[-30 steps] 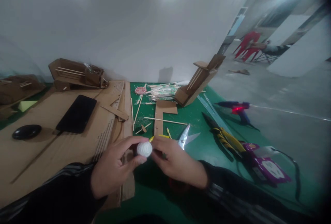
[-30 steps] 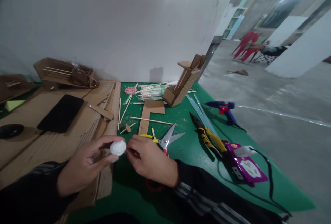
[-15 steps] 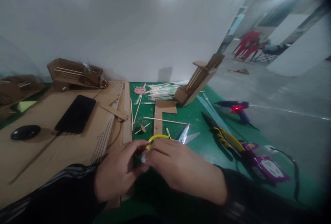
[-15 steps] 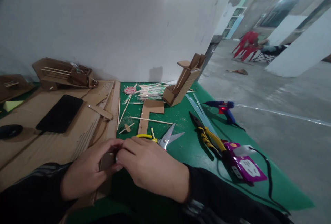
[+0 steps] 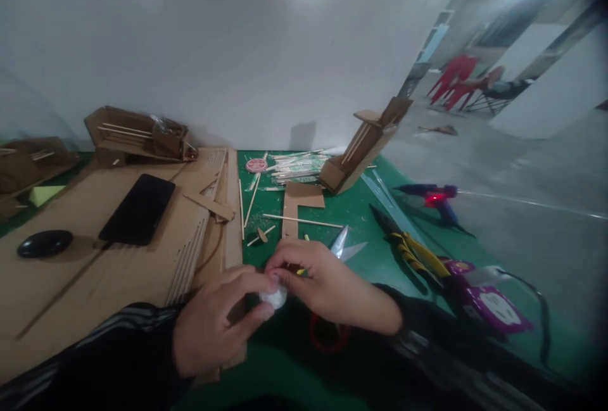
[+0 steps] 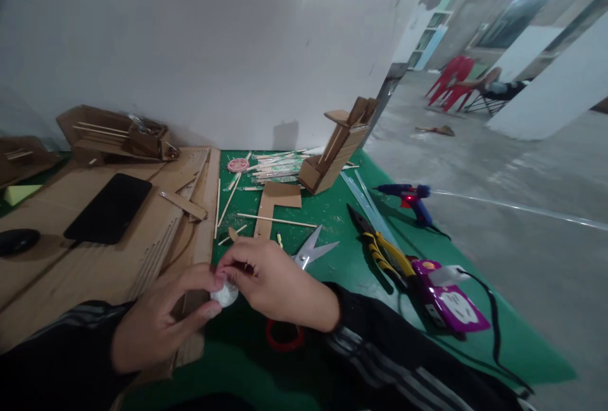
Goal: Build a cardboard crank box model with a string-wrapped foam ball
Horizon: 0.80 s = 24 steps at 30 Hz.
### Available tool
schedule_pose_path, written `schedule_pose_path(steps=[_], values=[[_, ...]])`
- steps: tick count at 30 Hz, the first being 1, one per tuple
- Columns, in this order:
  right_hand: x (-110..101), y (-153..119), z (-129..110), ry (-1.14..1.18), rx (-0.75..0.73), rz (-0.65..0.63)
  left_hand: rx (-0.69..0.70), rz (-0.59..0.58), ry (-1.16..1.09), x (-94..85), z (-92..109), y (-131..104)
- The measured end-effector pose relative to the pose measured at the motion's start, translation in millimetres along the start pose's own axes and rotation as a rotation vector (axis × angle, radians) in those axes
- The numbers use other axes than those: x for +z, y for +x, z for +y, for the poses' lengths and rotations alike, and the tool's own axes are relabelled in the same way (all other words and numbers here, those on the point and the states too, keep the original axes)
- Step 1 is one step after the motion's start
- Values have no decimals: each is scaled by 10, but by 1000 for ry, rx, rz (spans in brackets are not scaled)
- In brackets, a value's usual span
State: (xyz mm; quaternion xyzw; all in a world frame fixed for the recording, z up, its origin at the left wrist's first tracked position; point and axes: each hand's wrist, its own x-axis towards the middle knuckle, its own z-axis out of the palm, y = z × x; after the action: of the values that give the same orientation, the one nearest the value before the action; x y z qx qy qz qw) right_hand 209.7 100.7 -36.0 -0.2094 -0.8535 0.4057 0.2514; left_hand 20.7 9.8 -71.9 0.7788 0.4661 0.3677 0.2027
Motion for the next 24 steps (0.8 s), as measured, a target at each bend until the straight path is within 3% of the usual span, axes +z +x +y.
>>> schedule_pose_path(steps=[4, 9, 13, 15, 21, 24], values=[[32, -19, 28, 24, 57, 41, -56, -38, -132, -6, 38, 40], [113, -51, 52, 74, 97, 111, -199, 23, -314, 69, -3, 8], [153, -66, 67, 105, 95, 161, -399, 120, -430, 135, -46, 5], [155, -75, 78, 102, 85, 181, -483, 112, -446, 137, -51, 25], [162, -101, 125, 76, 34, 190, -504, 49, -354, 102, -43, 67], [167, -93, 117, 66, 33, 174, -440, 61, -290, 98, -49, 67]])
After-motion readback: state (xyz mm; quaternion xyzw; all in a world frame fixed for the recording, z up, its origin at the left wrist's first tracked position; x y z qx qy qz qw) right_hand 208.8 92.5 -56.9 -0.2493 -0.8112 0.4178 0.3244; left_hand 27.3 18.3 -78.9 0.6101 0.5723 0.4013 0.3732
